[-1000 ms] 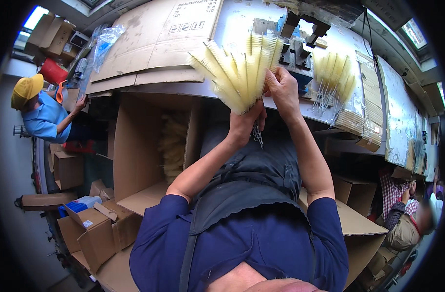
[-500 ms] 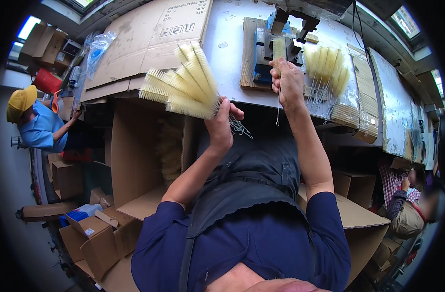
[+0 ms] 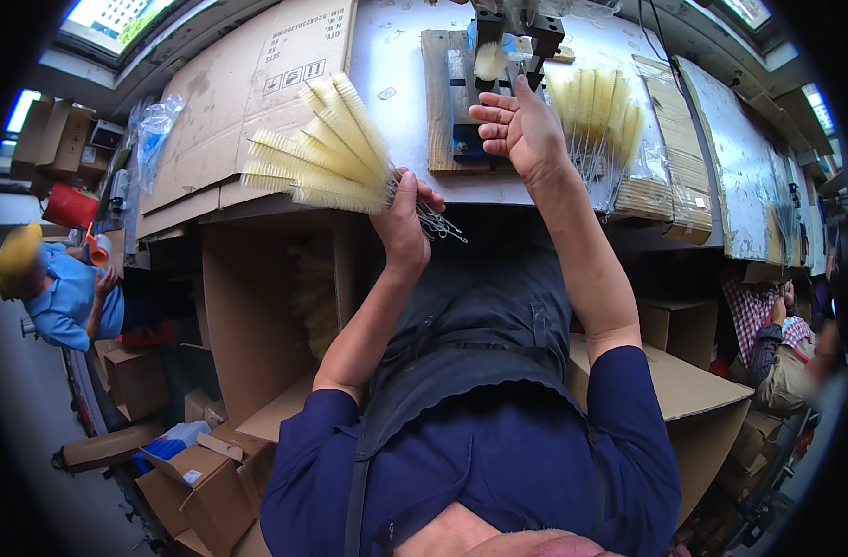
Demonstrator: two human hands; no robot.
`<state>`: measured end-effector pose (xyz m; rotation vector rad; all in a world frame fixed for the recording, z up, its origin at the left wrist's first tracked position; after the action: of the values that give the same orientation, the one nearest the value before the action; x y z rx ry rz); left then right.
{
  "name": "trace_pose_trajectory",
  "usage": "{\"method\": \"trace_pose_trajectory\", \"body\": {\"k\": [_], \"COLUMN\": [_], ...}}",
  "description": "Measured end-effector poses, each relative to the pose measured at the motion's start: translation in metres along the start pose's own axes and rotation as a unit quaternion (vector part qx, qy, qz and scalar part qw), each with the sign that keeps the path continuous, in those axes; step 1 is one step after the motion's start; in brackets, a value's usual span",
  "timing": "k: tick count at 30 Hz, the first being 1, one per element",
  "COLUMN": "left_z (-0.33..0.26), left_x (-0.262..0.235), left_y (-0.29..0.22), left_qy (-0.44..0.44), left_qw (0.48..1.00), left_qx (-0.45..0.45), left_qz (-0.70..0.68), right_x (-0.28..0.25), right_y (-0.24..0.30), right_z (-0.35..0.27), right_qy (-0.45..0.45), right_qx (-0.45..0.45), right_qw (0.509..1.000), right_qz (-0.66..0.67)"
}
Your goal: The recorder is assembling yellow duster or brush heads using a manual press tool to secure the filaments to a wire frame.
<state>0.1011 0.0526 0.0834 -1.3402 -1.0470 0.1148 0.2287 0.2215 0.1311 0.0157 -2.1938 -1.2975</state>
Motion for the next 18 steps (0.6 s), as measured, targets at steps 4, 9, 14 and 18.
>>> {"method": "trace_pose_trajectory", "body": {"k": [4, 9, 14, 18], "left_z": [0.006, 0.004, 0.006, 0.011], "left_x": [0.001, -0.001, -0.005, -0.008], "left_y": [-0.004, -0.009, -0.007, -0.006], "left_qy": [0.005, 0.004, -0.003, -0.011], "left_qw": [1.0, 1.0, 1.0, 1.0], "left_qx": [0.01, 0.015, 0.021, 0.016], "left_qz": [-0.01, -0.016, -0.009, -0.008], "right_x": [0.009, 0.037, 0.034, 0.017], "right_y": [0.011, 0.016, -0.013, -0.017], "right_z": [-0.005, -0.009, 0.004, -0.017], "right_qy": [0.009, 0.028, 0.035, 0.019], "right_qx": [0.012, 0.001, 0.049, -0.006], "right_qw": [0.999, 0.997, 0.995, 0.999], "right_qz": [0.037, 0.075, 0.075, 0.042]}}
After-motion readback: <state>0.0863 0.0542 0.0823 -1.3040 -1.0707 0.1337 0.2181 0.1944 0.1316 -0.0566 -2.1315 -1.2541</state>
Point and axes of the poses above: each hand's wrist, its own z-axis towards the middle knuckle, its own x-axis out of the palm, y = z × x, the point moved 5 cm from there along z, towards the middle knuckle
